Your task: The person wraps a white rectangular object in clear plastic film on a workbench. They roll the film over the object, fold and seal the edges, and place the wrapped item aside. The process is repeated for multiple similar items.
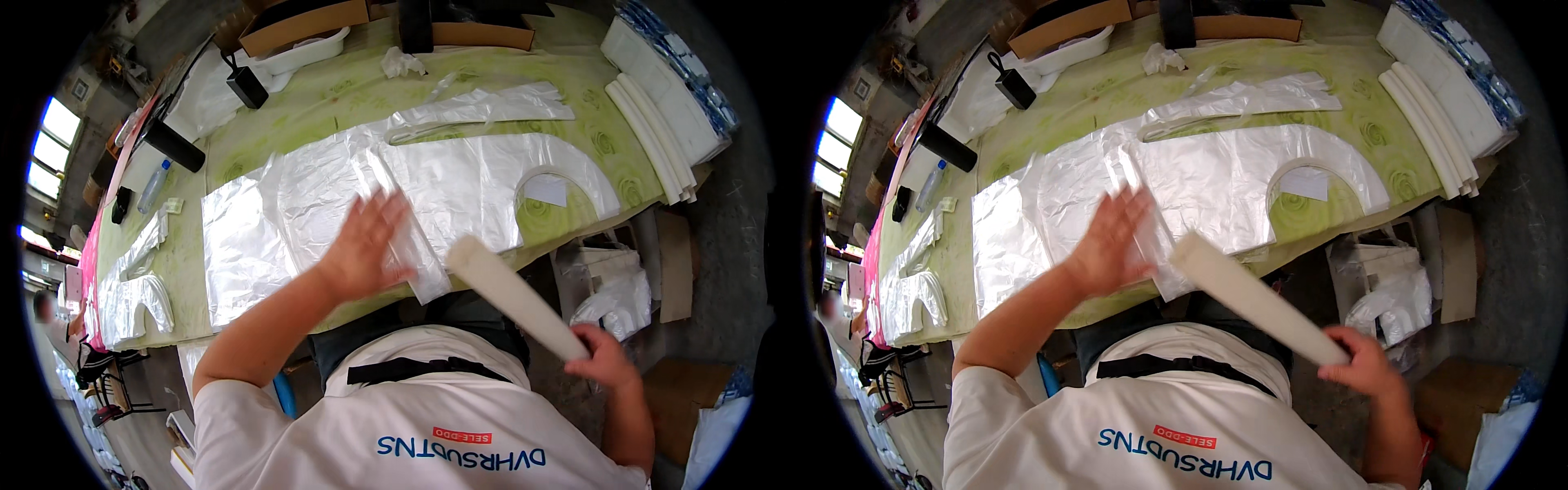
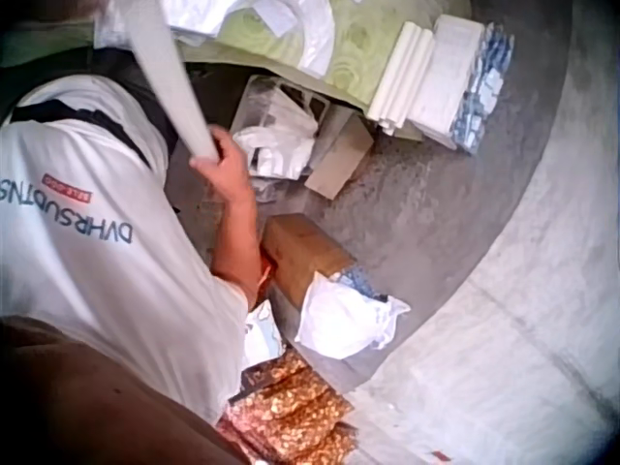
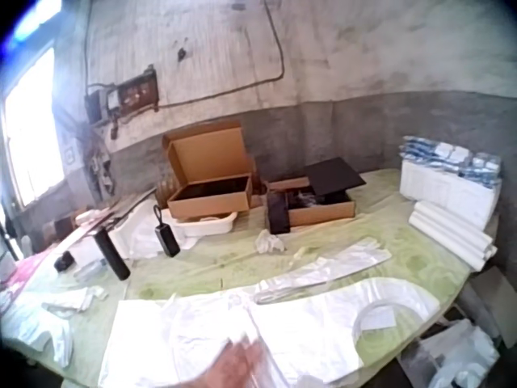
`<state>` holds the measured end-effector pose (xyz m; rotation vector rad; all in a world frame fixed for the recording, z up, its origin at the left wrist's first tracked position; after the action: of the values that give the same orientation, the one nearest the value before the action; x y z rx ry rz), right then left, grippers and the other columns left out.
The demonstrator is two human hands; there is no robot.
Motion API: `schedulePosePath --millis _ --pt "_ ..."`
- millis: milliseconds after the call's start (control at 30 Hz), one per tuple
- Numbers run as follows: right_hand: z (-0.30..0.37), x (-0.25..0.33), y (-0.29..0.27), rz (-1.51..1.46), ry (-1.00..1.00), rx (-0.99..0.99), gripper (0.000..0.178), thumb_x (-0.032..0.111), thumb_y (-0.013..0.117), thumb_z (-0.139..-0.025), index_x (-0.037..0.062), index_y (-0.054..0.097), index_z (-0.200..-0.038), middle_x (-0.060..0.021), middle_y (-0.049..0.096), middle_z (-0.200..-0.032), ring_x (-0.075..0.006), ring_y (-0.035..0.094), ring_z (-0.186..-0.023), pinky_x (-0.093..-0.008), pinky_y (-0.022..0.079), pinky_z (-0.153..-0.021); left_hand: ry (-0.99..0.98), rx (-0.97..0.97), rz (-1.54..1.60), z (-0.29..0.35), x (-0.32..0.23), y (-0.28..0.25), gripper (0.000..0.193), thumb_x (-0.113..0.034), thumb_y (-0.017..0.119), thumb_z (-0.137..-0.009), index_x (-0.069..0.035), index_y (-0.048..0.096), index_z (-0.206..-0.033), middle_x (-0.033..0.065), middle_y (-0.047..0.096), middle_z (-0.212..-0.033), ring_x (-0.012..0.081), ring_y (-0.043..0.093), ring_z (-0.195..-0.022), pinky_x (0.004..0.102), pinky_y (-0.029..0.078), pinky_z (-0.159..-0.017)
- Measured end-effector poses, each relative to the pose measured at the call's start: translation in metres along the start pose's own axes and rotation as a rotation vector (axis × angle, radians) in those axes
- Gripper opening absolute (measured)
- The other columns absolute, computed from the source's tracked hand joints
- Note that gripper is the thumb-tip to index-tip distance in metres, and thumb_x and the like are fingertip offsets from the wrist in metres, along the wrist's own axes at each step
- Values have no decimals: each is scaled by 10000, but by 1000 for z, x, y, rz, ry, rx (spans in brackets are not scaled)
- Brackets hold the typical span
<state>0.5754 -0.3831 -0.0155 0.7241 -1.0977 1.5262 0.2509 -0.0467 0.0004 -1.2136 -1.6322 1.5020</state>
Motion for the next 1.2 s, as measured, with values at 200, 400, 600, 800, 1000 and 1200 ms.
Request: schedulePosePath --millis 200,400,600,800,1000,1200 --pt "-112 112 5 505 -371 -188 532 134 821 -733 47 641 -1226 -142 638 -1099 -332 626 -1029 -385 502 -909 112 137 123 38 -28 -2 905 -347 831 -732 -80 425 -1495 139 392 -1564 354 291 -1497 555 208 -1231" --pt "-219 132 22 902 -570 -250 513 270 759 -791 74 644 -1250 -155 641 -1129 -363 578 -1082 -463 476 -961 108 -3 158 49 -30 3 696 -56 731 -736 -97 530 -1401 81 501 -1468 325 396 -1440 527 298 -1207" --pt "-262 147 -1 1100 -403 -589 543 247 746 -786 87 625 -1290 -137 637 -1160 -368 569 -1087 -469 473 -968 47 76 84 47 -39 4 680 -28 643 -798 -166 517 -1452 94 464 -1496 319 367 -1453 540 255 -1217" --pt "-201 150 84 836 -1089 -274 566 180 769 -714 100 639 -1259 -105 608 -1254 -357 551 -1174 -459 422 -1052 -60 117 207 49 -51 -4 702 -92 680 -796 -200 513 -1469 136 424 -1495 340 373 -1433 589 185 -1217" --pt "-198 144 145 579 -986 -99 320 103 747 -717 101 671 -1027 -74 678 -1066 -312 603 -1081 -439 472 -936 -68 -60 525 42 -41 -9 712 -58 728 -769 -105 479 -1435 151 560 -1286 328 524 -1255 497 379 -1113" --pt "-229 144 144 193 -431 39 144 81 696 -841 44 666 -977 -52 690 -878 -175 651 -827 -326 502 -726 -472 -233 728 48 -15 -6 851 -106 764 -831 -26 275 -1523 116 684 -1051 258 678 -965 356 529 -874"
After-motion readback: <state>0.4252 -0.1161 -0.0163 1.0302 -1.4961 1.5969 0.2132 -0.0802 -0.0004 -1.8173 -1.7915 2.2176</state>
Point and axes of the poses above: each hand's wrist, its own z-axis away from the middle knuckle, its own y-axis out of the palm, x = y × z, the point moved 3 cm from there along -z, towards the middle knuckle
